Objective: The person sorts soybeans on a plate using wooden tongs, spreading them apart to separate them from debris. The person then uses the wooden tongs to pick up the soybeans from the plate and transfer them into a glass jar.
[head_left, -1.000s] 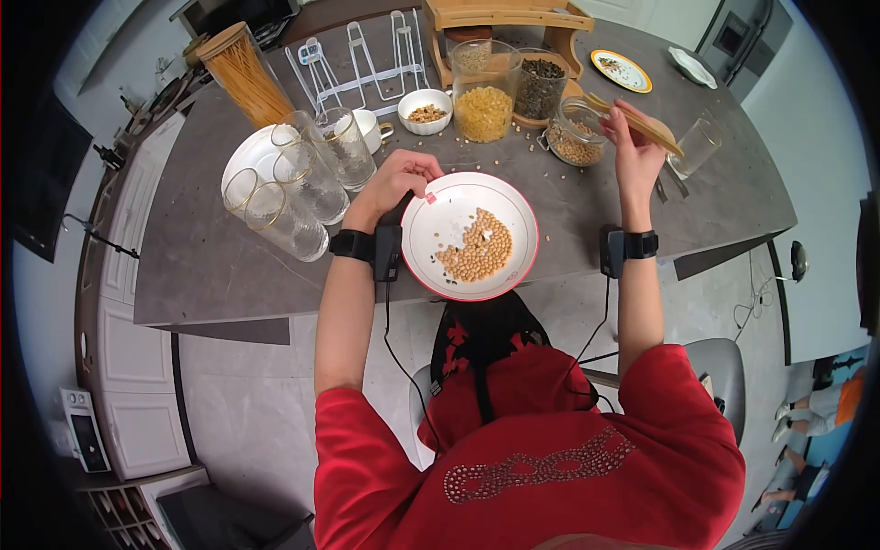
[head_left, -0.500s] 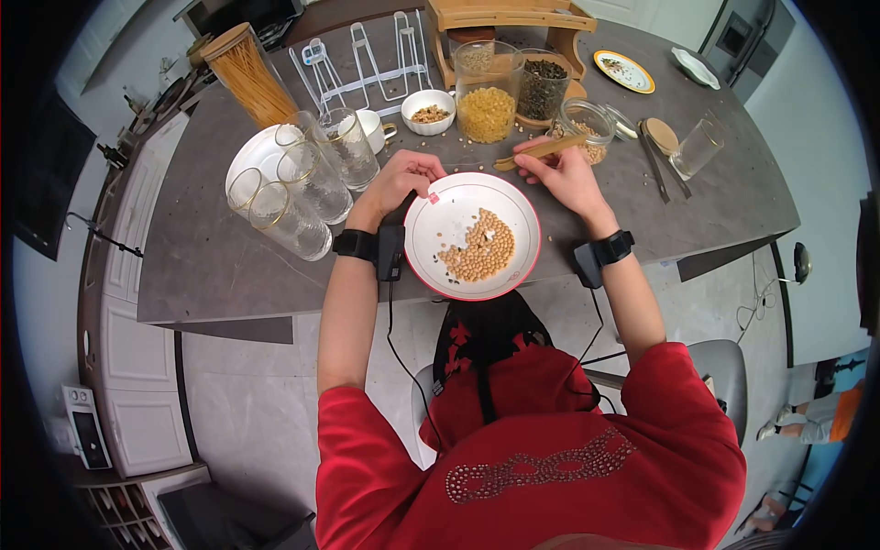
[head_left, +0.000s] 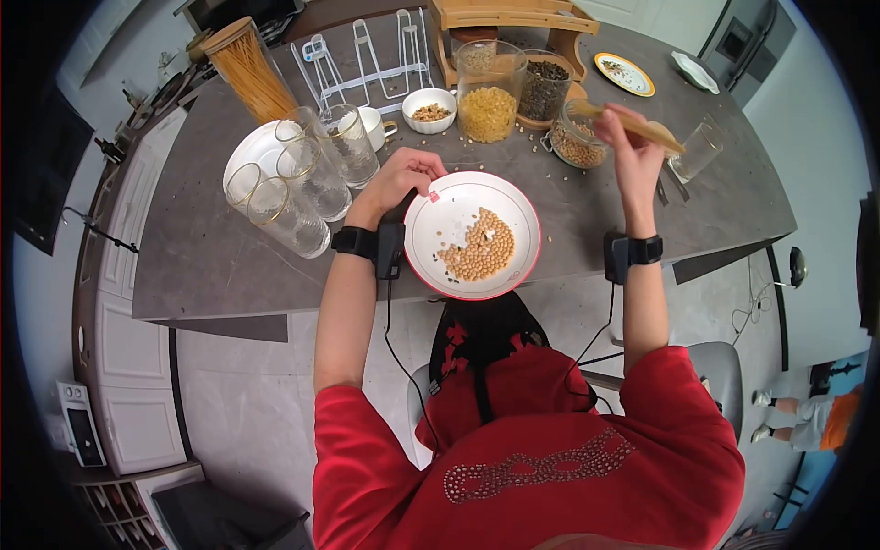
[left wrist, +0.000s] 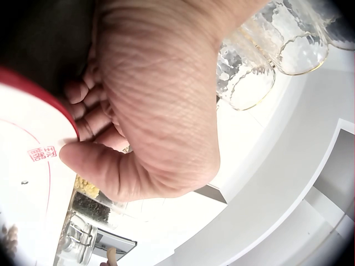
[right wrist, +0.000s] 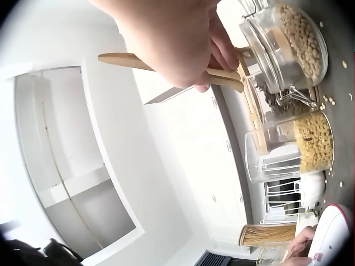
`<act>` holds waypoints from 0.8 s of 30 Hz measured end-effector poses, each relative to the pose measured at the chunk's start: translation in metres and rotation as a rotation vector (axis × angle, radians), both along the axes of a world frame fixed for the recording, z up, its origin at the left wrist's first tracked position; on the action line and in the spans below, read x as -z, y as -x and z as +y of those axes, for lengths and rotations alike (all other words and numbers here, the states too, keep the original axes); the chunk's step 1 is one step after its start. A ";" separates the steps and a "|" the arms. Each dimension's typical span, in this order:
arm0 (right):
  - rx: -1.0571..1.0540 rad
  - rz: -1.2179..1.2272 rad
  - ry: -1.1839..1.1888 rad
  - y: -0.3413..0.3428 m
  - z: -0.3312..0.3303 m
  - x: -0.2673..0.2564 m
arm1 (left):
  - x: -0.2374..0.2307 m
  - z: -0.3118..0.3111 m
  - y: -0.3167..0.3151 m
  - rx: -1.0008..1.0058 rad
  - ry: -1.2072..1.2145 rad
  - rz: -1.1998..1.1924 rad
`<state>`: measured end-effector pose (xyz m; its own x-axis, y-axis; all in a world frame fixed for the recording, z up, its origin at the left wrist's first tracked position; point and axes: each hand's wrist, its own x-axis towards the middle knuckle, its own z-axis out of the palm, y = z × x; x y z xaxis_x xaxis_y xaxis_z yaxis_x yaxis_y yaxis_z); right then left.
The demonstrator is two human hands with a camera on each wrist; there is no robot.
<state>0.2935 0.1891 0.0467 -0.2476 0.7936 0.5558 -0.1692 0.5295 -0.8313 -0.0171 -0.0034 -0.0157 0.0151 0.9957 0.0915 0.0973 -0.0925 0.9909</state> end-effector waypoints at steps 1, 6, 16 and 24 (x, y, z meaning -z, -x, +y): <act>-0.060 0.020 -0.003 0.002 -0.006 0.004 | -0.004 0.000 -0.001 -0.003 -0.004 -0.002; -0.077 -0.376 -0.121 0.009 -0.035 0.024 | -0.005 -0.003 -0.003 -0.010 -0.001 0.007; 0.114 -0.547 -0.248 0.022 -0.028 0.032 | -0.003 -0.001 0.000 -0.005 0.011 0.019; 0.089 -0.539 -0.260 0.031 -0.020 0.036 | -0.002 -0.001 -0.001 -0.004 0.013 0.017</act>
